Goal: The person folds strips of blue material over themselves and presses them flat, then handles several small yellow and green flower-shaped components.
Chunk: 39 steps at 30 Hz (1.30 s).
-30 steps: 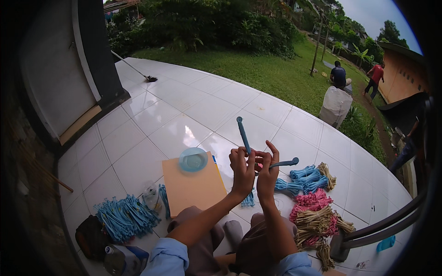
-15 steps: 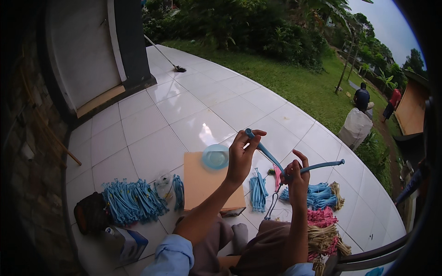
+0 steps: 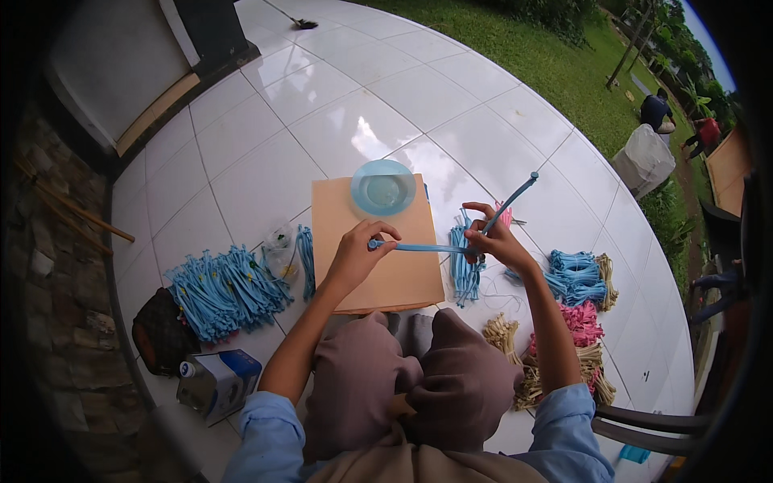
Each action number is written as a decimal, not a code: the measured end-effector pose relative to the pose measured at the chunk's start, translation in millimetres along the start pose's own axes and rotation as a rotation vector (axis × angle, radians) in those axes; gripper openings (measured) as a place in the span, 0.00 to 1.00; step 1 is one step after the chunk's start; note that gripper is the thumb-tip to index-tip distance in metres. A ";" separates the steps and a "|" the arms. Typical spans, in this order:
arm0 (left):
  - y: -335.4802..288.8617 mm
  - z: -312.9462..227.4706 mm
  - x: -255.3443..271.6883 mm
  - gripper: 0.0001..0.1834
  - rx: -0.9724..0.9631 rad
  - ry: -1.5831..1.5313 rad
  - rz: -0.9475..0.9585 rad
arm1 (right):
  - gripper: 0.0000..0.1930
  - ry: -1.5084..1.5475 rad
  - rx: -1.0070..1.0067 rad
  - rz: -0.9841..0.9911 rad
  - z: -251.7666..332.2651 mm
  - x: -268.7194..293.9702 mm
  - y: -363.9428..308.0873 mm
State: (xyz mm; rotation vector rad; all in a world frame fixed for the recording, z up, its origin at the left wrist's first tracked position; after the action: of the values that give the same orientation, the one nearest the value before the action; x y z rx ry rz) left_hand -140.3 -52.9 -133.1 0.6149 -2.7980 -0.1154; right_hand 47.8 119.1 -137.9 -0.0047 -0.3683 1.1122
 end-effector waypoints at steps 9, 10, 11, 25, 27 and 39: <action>12.0 69.2 3.1 0.19 -0.093 0.365 0.195 | 0.37 0.044 -0.182 0.214 -55.0 -9.4 61.6; 13.6 68.4 4.8 0.19 -0.071 0.357 0.204 | 0.40 0.134 -0.139 0.214 -54.8 -10.7 64.9; 15.0 67.3 5.9 0.20 -0.071 0.384 0.212 | 0.43 0.225 -0.099 0.210 -54.9 -11.7 67.6; 31.0 63.1 14.3 0.24 -0.067 0.485 0.282 | 0.52 0.216 -0.082 0.189 -62.2 -4.7 88.1; 29.7 63.1 14.9 0.24 -0.058 0.483 0.287 | 0.51 0.204 -0.069 0.188 -62.6 -5.1 88.4; 30.3 65.1 16.4 0.22 -0.024 0.435 0.286 | 0.50 0.173 -0.085 0.189 -62.4 -5.2 92.7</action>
State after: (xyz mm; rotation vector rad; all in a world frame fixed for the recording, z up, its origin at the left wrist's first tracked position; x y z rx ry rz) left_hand -185.1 -31.1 -187.4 0.1956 -2.4217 0.0387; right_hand -17.0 167.2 -215.3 -0.2139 -0.2633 1.2718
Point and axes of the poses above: each hand's wrist, its own y-axis towards the middle knuckle, its own x-axis out of the back of the hand, z = x × y, the point moved 3 cm from there along y, towards the middle knuckle, and after that the axes turned 13 degrees about -y, right-handed, at the moved point
